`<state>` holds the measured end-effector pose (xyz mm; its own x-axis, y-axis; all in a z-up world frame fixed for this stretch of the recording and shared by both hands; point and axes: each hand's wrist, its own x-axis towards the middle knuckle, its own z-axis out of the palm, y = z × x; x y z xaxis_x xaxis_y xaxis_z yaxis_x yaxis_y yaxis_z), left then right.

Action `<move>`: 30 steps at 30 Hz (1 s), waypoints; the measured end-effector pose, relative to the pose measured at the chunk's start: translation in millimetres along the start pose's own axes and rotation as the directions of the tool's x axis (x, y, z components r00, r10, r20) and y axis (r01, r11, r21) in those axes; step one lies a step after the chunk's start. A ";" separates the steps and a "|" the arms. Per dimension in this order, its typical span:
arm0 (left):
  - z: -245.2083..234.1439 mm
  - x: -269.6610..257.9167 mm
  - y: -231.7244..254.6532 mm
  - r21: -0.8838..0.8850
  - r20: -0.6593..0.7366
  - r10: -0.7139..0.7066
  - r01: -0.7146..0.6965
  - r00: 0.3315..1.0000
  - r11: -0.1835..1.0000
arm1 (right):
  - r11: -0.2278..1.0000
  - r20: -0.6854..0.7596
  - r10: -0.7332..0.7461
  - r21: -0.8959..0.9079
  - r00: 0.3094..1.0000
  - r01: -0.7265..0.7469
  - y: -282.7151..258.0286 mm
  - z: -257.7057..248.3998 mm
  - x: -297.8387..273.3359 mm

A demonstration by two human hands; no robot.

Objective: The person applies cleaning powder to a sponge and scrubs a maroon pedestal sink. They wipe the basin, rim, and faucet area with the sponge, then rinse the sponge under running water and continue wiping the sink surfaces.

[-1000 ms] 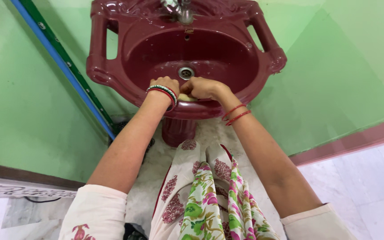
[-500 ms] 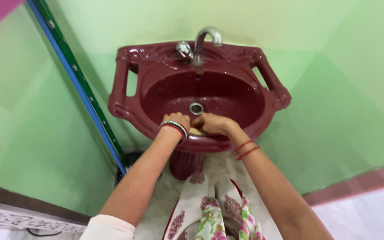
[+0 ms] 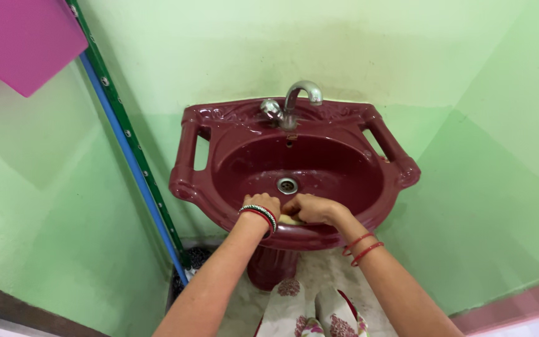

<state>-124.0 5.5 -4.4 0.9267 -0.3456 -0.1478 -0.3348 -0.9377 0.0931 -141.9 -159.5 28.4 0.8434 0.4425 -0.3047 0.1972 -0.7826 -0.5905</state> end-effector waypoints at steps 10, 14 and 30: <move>-21.8 6.1 -6.5 0.001 0.109 -0.013 0.012 0.994 1.000 | 0.984 0.107 -0.017 0.179 0.994 -0.002 11.5 0.3 20.7; -49.3 20.8 -37.5 0.052 0.143 0.014 -0.021 0.990 0.998 | 0.957 0.168 -0.101 0.284 0.980 0.050 1.4 6.5 46.9; -64.3 17.7 -5.0 -0.085 0.315 0.148 -0.127 0.937 0.988 | 0.998 0.215 0.042 -0.046 0.976 -0.033 21.1 -17.1 49.5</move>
<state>-94.9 6.4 55.8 0.7655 -0.4740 -0.4351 -0.4343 -0.8796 0.1941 -87.5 -161.7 13.6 0.7236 0.4929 -0.4832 0.1919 -0.8161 -0.5451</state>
